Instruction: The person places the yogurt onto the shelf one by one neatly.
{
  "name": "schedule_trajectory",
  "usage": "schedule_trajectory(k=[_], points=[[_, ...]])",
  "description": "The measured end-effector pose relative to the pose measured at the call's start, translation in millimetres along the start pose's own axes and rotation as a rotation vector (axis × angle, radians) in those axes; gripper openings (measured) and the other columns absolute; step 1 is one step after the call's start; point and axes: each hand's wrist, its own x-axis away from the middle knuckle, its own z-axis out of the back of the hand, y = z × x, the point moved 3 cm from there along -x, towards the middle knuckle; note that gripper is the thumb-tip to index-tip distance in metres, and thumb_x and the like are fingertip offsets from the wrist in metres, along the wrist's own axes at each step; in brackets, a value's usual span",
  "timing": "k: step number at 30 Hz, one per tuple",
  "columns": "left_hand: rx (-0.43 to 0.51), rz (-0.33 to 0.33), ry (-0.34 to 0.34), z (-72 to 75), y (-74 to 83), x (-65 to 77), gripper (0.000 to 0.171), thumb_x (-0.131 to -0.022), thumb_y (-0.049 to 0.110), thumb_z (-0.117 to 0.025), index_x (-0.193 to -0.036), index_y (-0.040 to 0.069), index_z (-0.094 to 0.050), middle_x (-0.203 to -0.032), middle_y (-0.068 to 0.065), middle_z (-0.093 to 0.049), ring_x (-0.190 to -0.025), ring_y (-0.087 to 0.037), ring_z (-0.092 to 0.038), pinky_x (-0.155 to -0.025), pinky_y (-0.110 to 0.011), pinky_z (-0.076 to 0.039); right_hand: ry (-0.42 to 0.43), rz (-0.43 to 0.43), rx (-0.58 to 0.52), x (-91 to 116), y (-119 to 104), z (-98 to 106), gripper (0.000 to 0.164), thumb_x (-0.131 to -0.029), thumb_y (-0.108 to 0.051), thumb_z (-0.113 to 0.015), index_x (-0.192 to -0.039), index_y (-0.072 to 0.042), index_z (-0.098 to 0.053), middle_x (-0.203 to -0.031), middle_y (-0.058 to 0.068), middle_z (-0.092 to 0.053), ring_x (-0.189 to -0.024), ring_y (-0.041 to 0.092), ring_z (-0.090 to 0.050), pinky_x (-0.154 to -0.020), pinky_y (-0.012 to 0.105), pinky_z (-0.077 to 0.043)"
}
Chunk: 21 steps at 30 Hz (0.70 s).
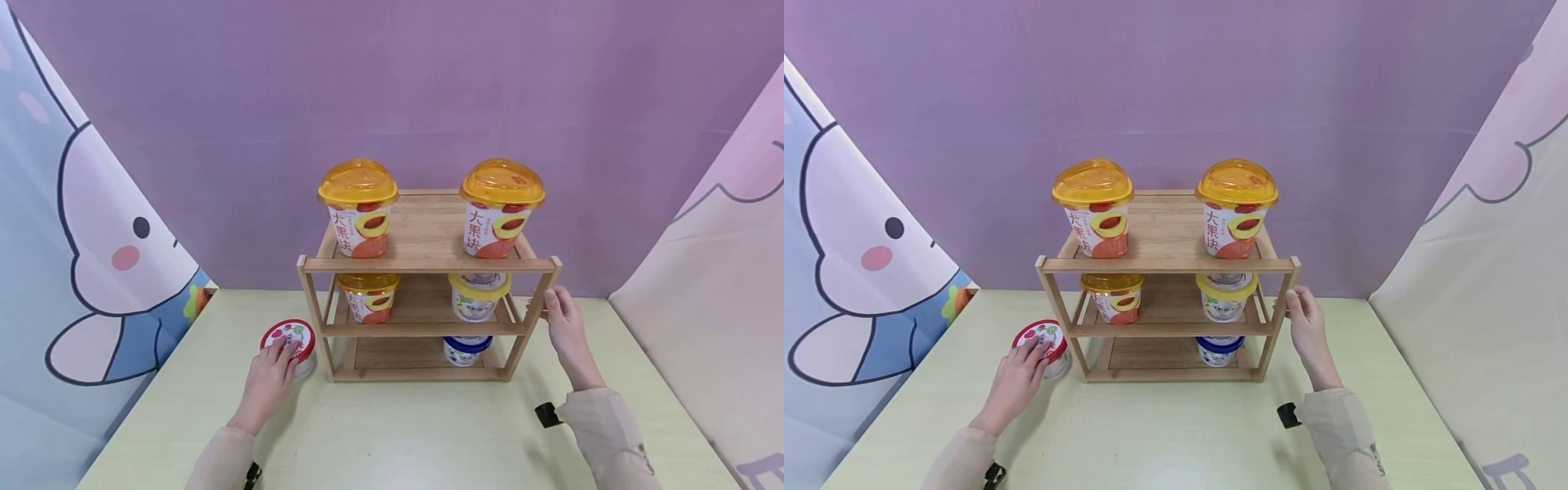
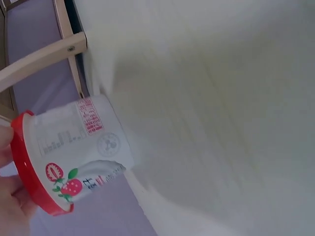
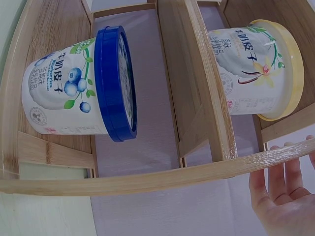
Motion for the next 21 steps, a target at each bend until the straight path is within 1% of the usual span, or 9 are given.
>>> schedule_trajectory(k=[3, 9, 12, 15, 17, 18, 21], points=[[-0.016, 0.017, 0.014, 0.1, 3.8, -1.0, 0.034, -0.078, 0.011, -0.063, -0.108, -0.004, -0.058, -0.110, -0.027, -0.052, -0.097, -0.041, -0.047, -0.074, -0.048, -0.038, -0.009, 0.007, -0.013, 0, 0, 0, 0.015, -0.095, -0.025, -0.039, -0.086, -0.022, -0.051, -0.077, -0.012, -0.057, -0.071, -0.001, -0.056, -0.069, 0.011, -0.044], [-0.043, 0.019, 0.040, -0.9, 8.6, -3.3, 0.034, -0.078, 0.013, -0.065, -0.106, -0.005, -0.059, -0.106, -0.029, -0.053, -0.095, -0.041, -0.048, -0.072, -0.046, -0.038, -0.012, 0.009, -0.028, 0, -1, 0, 0.015, -0.095, -0.024, -0.039, -0.086, -0.022, -0.052, -0.078, -0.010, -0.058, -0.071, 0.000, -0.056, -0.069, 0.012, -0.045], [-0.024, 0.020, 0.037, -0.8, 7.9, -3.2, 0.035, -0.077, 0.013, -0.066, -0.106, -0.004, -0.058, -0.108, -0.029, -0.052, -0.097, -0.042, -0.046, -0.074, -0.048, -0.038, -0.008, 0.004, -0.027, 0, -1, 0, 0.015, -0.095, -0.025, -0.039, -0.086, -0.023, -0.052, -0.077, -0.011, -0.058, -0.071, 0.000, -0.056, -0.069, 0.012, -0.045], [0.025, 0.010, 0.031, 1.5, 4.3, -2.2, 0.036, -0.076, 0.011, -0.067, -0.107, -0.005, -0.057, -0.112, -0.030, -0.048, -0.101, -0.043, -0.045, -0.080, -0.052, -0.037, -0.006, -0.006, -0.018, 0, -1, 0, 0.015, -0.094, -0.026, -0.040, -0.086, -0.023, -0.051, -0.077, -0.012, -0.058, -0.071, -0.001, -0.056, -0.069, 0.011, -0.044], [0.059, 0.006, 0.011, 3.9, 0.4, -1.0, 0.037, -0.076, 0.009, -0.066, -0.109, -0.005, -0.057, -0.116, -0.030, -0.045, -0.105, -0.044, -0.043, -0.086, -0.054, -0.034, -0.005, -0.008, -0.015, 0, -1, 0, 0.015, -0.094, -0.027, -0.039, -0.086, -0.023, -0.051, -0.077, -0.013, -0.057, -0.071, -0.001, -0.056, -0.069, 0.011, -0.044], [0.068, 0.005, -0.010, 4.8, -1.9, -0.4, 0.038, -0.077, 0.009, -0.066, -0.110, -0.005, -0.056, -0.119, -0.030, -0.044, -0.108, -0.044, -0.041, -0.089, -0.055, -0.033, -0.003, -0.007, -0.015, 0, -1, 0, 0.015, -0.094, -0.027, -0.039, -0.086, -0.023, -0.051, -0.077, -0.013, -0.057, -0.071, -0.001, -0.056, -0.069, 0.011, -0.044], [0.084, 0.029, -0.124, 6.7, -9.1, 1.6, 0.044, -0.080, 0.012, -0.062, -0.119, -0.005, -0.051, -0.129, -0.026, -0.039, -0.119, -0.042, -0.033, -0.096, -0.054, -0.026, -0.003, -0.005, -0.017, 0, -1, 0, 0.015, -0.094, -0.027, -0.039, -0.085, -0.023, -0.051, -0.077, -0.013, -0.057, -0.071, 0.000, -0.056, -0.069, 0.011, -0.044]])
